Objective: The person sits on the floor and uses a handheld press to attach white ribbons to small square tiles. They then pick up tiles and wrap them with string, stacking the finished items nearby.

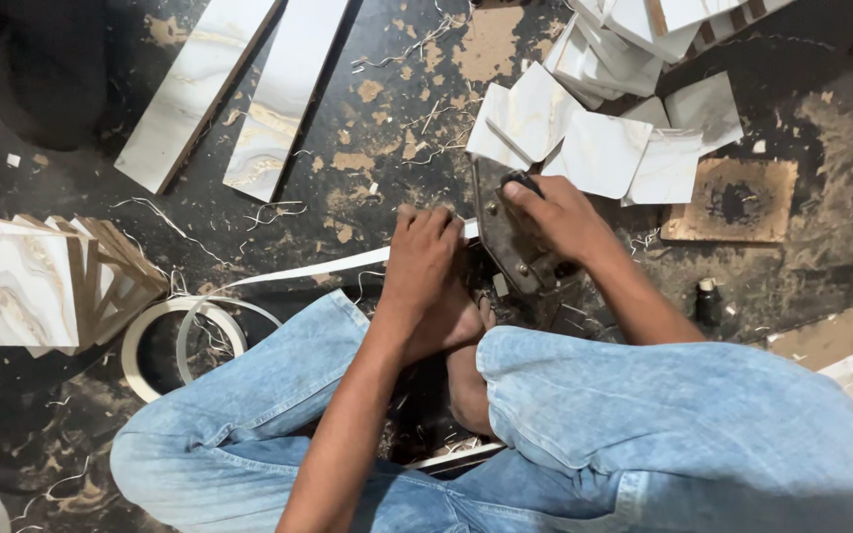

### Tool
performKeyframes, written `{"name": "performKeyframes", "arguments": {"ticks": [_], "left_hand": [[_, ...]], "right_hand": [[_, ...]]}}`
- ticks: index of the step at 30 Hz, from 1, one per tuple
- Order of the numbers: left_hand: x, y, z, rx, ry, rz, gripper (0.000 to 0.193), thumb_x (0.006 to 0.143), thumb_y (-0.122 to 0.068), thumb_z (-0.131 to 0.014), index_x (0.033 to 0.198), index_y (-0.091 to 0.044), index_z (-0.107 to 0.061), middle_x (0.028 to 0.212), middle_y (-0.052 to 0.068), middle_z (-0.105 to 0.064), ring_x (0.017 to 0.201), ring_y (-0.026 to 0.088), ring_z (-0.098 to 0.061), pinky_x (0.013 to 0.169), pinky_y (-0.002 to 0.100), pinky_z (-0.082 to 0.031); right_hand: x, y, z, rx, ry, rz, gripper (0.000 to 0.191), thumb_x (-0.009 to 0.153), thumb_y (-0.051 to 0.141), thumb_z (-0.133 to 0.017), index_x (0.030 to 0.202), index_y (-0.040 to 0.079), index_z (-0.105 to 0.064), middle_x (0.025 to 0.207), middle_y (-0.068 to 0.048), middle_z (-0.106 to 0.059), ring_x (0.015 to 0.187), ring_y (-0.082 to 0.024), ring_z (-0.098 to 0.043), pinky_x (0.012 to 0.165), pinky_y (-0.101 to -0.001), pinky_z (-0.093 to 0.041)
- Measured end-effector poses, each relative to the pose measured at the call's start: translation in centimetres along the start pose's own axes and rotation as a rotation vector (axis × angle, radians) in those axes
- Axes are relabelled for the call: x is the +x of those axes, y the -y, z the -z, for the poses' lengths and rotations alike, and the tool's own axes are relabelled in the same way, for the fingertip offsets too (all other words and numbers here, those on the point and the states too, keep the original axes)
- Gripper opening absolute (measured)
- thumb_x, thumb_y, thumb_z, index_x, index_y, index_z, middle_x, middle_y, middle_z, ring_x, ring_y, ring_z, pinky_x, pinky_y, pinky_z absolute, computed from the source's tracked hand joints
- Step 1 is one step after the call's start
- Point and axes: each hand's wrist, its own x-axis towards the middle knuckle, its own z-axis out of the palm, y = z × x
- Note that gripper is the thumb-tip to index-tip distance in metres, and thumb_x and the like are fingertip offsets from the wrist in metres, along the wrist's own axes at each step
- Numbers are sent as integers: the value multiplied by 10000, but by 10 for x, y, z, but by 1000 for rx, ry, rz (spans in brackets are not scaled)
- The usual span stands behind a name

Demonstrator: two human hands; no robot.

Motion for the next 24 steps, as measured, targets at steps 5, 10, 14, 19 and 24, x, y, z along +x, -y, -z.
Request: {"name": "performKeyframes", "arguments": {"ticks": [5, 10, 14, 19, 24], "left_hand": [[-2, -5, -4, -105, 51, 104, 302, 877, -137, -645, 1162, -56, -700, 1125, 93, -643, 1106, 293, -608, 1023, 447, -413], [2, -10, -9, -125, 27, 121, 279, 870, -157, -700, 1137, -75, -705, 1145, 90, -667, 1085, 304, -616, 993, 467, -406], [4, -11, -12, -138, 31, 145, 316, 834, -154, -745, 1139, -81, -709, 1141, 92, -670, 1089, 287, -625, 977, 463, -423], [4, -14, -13, -133, 25, 161, 285, 842, -152, -753, 1116, -91, -703, 1104, 82, -673, 1087, 281, -637, 970, 466, -429], [11, -19, -12, -122, 27, 166, 363, 772, -118, -736, 1132, -80, -706, 1130, 108, -668, 1065, 304, -632, 971, 470, -431]], "right_hand": [[-22, -26, 37, 297, -94, -128, 423, 1018, 468, -512, 738, 152, -531, 553, 57, -425, 420, -93, -378, 410, -285, -306], [-77, -73, 83, 232, -290, -224, 442, 1027, 441, -565, 744, 102, -578, 549, 18, -473, 435, -107, -415, 418, -288, -319], [-109, -124, 147, 282, -618, -330, 399, 1021, 426, -574, 826, 87, -651, 588, 7, -527, 443, -109, -444, 414, -293, -340], [-106, -204, 234, 534, -821, -184, 463, 1144, 509, -456, 874, 138, -519, 610, 28, -451, 460, -112, -398, 427, -303, -317], [-73, -242, 302, 587, -744, -259, 467, 1146, 563, -437, 1002, 157, -618, 679, 33, -503, 547, -127, -452, 498, -307, -363]]}}
